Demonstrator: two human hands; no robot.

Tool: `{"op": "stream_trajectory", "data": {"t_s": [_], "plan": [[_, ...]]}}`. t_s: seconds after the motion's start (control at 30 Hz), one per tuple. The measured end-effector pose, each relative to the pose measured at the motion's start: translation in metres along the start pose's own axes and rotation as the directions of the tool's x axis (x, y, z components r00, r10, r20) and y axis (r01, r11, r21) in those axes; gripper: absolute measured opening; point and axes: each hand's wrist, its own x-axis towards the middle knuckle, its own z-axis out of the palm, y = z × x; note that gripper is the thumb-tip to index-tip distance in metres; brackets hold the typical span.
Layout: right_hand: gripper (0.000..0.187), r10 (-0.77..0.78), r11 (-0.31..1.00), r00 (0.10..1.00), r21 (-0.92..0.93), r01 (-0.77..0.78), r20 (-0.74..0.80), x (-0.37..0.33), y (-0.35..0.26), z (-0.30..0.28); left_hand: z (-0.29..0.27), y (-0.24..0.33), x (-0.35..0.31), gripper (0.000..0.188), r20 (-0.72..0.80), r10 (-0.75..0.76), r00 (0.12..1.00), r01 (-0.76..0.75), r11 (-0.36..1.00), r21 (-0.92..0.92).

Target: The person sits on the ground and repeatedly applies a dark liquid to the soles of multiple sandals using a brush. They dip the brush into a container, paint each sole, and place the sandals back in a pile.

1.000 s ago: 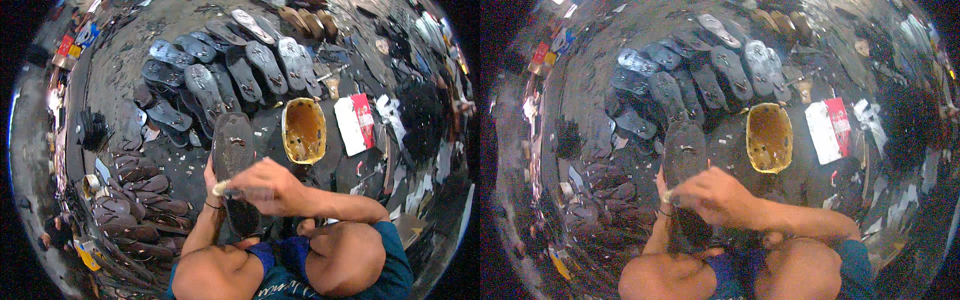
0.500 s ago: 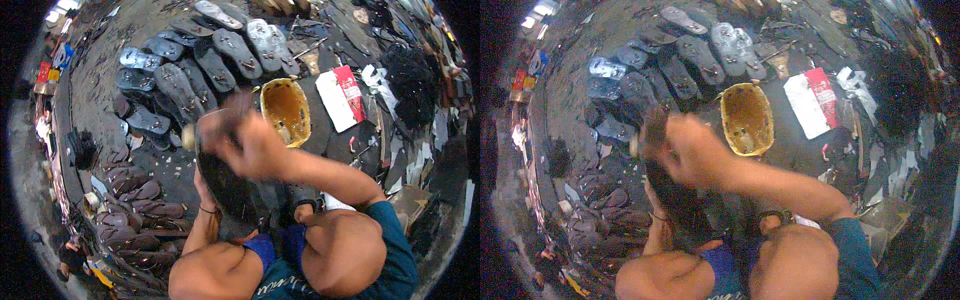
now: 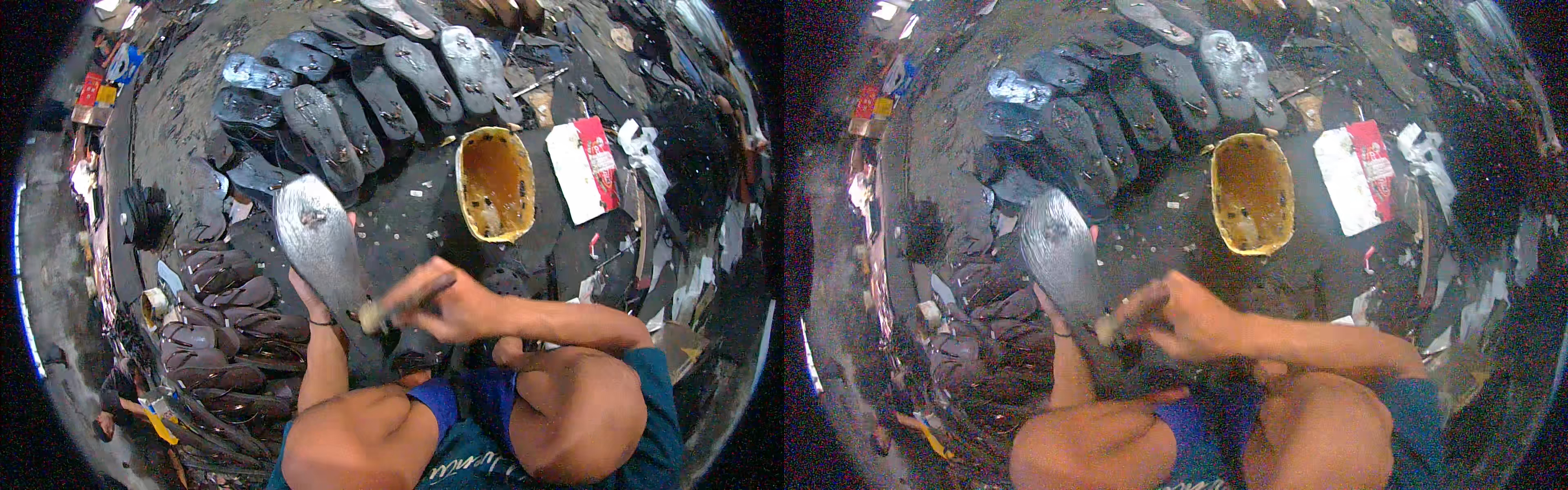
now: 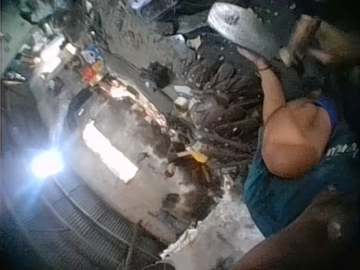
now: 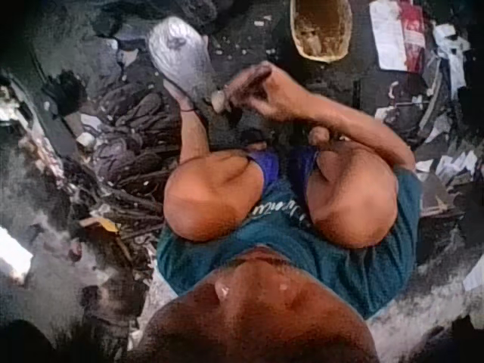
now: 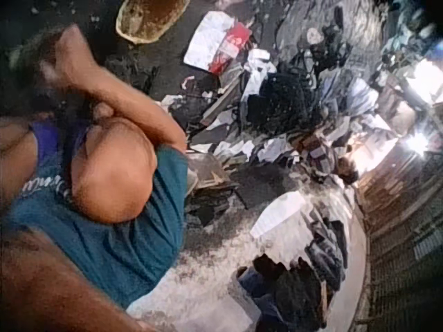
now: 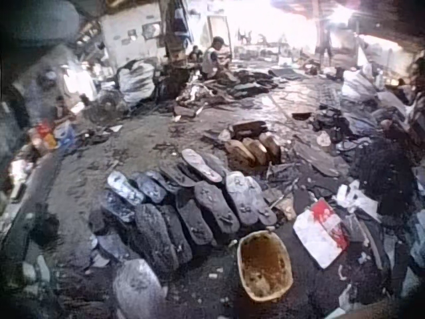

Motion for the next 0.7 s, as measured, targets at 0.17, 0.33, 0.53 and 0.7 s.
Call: {"op": "stream_trajectory", "data": {"t_s": [0.17,0.33,0.53,0.7], "plan": [[0.020,0.210,0.934,0.837,-0.150,-0.325,-0.506,0.005,0.011,-0.069,0.012,-0.010,-0.076,0.063,-0.051,-0.204,0.978,0.169,0.907,-0.385],[0.022,0.008,0.438,0.830,-0.745,-0.504,-0.557,-0.016,0.069,-0.135,-0.040,-0.054,-0.141,0.057,-0.328,-0.489,0.808,0.447,0.872,-0.199],[0.038,0.506,0.168,0.714,-0.756,-0.633,-0.484,-0.052,0.007,-0.136,-0.025,-0.039,-0.132,0.057,-0.475,-0.417,0.775,0.410,0.903,-0.125],[0.034,0.715,0.567,0.681,-0.437,-0.698,-0.160,-0.065,-0.043,-0.140,0.007,-0.007,-0.082,0.056,-0.537,-0.290,0.792,0.352,0.936,0.014]]}}
